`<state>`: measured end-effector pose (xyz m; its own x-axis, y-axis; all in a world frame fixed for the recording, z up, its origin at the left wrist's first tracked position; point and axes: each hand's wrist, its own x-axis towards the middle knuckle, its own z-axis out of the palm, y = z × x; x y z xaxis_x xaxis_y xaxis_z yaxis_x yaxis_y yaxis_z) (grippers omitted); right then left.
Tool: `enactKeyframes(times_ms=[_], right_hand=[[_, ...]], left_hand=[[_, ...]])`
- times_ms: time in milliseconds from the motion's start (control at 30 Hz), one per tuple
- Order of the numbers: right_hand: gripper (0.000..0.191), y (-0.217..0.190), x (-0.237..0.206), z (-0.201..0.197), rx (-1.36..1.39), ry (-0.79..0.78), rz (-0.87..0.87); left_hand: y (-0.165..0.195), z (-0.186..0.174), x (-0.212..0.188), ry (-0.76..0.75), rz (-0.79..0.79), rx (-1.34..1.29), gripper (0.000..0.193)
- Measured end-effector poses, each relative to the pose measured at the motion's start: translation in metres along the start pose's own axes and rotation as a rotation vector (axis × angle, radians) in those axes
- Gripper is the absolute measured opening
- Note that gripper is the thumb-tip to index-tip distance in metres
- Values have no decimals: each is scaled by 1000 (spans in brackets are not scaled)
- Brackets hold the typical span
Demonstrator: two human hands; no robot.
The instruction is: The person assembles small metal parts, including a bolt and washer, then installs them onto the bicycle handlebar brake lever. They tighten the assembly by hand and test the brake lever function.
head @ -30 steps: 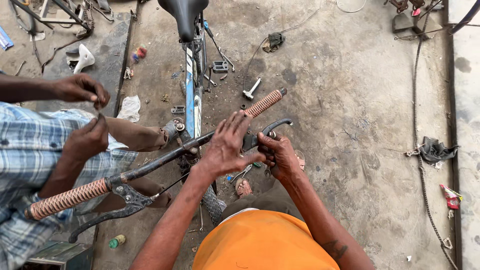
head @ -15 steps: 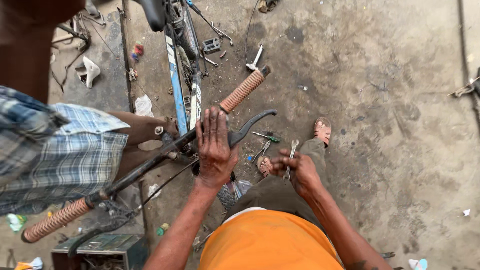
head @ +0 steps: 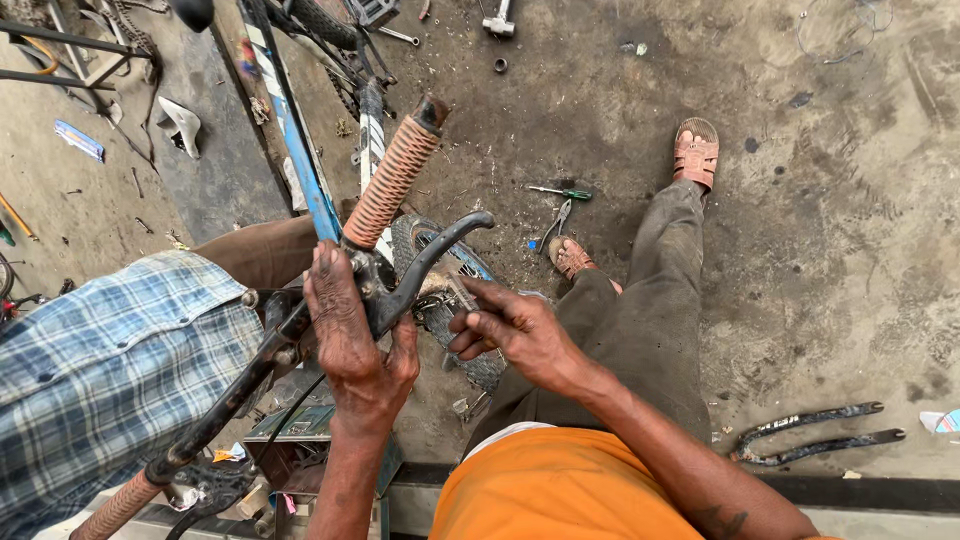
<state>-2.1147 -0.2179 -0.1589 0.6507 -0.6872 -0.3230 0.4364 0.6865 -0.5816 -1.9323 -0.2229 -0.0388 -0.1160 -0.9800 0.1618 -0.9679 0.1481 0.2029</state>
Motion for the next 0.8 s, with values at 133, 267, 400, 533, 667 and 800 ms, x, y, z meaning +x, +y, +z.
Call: enactKeyframes(times_ms=[133,267,400,533,667,800], right_hand=[[43,-26,0,22,-96,-32,-29],[39,-35,6,38,-117,11,4],[36,-29,7,48,-32,57,19],[36,-23,8,51,-26,59,-65],[36,-19,6,53,-85,87,-107],[33,-12,6,57,-88,68,-137]], left_hand=[[7,-2,6,-8,-31,-60,74],[7,-8,8,-28,-65,-69,73],[8,-10,8,-34,-71,-88,73],[9,-10,7,-35,-78,-108,74],[8,-10,7,-27,-78,-111,72],[9,-10,6,-38,-98,-117,73]])
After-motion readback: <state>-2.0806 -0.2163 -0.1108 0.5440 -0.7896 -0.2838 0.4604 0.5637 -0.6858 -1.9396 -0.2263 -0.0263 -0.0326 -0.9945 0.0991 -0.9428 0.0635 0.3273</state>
